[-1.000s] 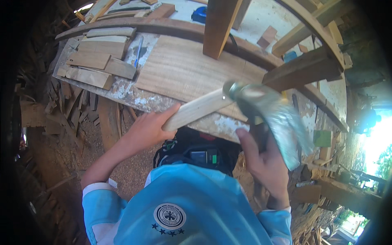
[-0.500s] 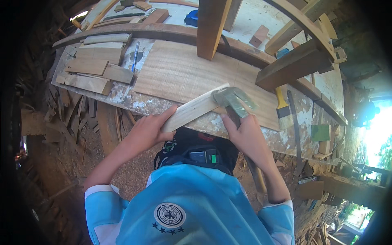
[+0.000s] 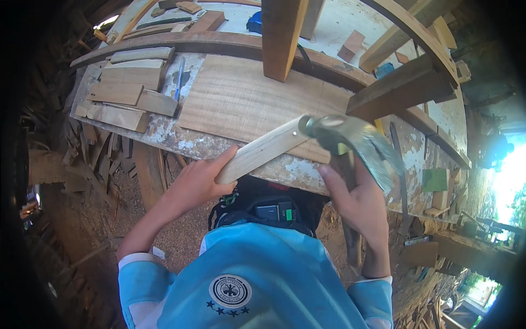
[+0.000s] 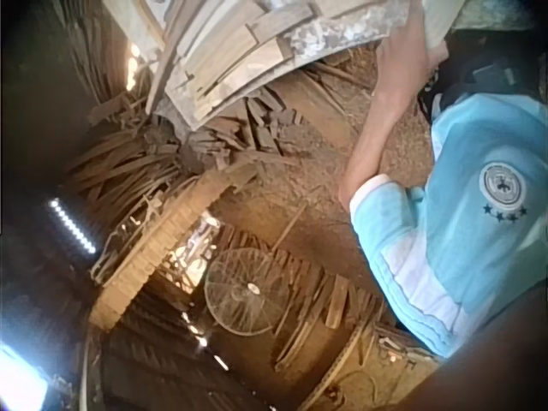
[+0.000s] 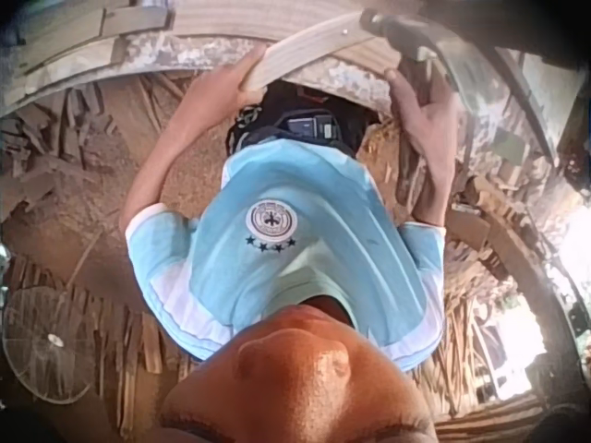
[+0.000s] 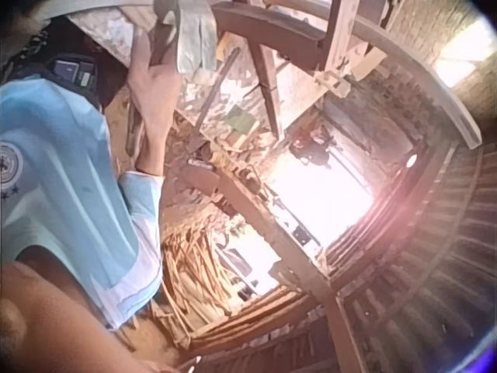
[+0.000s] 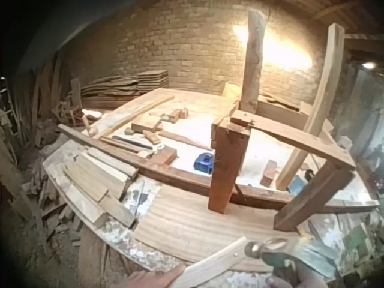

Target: The recorder is assembling a wooden chair using a hammer and wooden pieces.

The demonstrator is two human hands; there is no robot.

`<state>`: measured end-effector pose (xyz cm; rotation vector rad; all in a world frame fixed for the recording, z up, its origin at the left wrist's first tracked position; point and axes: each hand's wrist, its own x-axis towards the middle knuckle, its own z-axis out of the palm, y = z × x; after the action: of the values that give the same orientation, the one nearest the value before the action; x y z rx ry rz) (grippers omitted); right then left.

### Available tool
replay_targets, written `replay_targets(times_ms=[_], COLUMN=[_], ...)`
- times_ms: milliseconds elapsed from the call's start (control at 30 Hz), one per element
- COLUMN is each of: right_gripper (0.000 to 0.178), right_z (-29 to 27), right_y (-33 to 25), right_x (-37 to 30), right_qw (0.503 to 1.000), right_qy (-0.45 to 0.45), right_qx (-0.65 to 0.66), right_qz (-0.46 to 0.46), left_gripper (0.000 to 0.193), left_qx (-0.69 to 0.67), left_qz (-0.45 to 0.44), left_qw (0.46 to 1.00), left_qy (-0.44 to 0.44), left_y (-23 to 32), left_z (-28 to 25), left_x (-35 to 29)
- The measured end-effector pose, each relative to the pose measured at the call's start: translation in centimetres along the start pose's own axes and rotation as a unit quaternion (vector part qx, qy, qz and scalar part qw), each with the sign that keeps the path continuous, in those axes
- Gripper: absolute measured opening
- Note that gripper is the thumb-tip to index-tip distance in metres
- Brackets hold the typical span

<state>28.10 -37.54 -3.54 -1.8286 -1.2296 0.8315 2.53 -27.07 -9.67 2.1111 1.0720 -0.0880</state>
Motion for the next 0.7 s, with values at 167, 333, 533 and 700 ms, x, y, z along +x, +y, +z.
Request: replay_targets(times_ms=[167,333,533,700], right_gripper=[0.022,0.038,0.038,0.033], right_z=[0.5,0.2,0.1,0.9], right_y=[3.2,6.5,6.1,9.2], right_x=[1.5,1.5,1.6,1.1], right_qw=[0.989,0.984,0.993,0.999], right_qy=[0.102,0.074,0.015,0.034], right_qx=[-0.080,-0.161,-0.012,0.002], right_qz=[-0.070,-0.010,0.118,0.035], left_gripper=[0.072,0.063,0.060,0.073], left_qx=[-0.216,-0.501,-0.722,-0.779], left_qz=[0.050,-0.048,-0.083,-0.100], left_qw=[0.973,0.822,0.585,0.506], left_qy=[-0.059,-0.267,-0.360,-0.357], left_y=[-1.6,-2.8,-4.7,-4.2], left_z=[0.3,-0.1,1.7,2.1], left_x=[-0.2,0.0,-0.1,-0.4])
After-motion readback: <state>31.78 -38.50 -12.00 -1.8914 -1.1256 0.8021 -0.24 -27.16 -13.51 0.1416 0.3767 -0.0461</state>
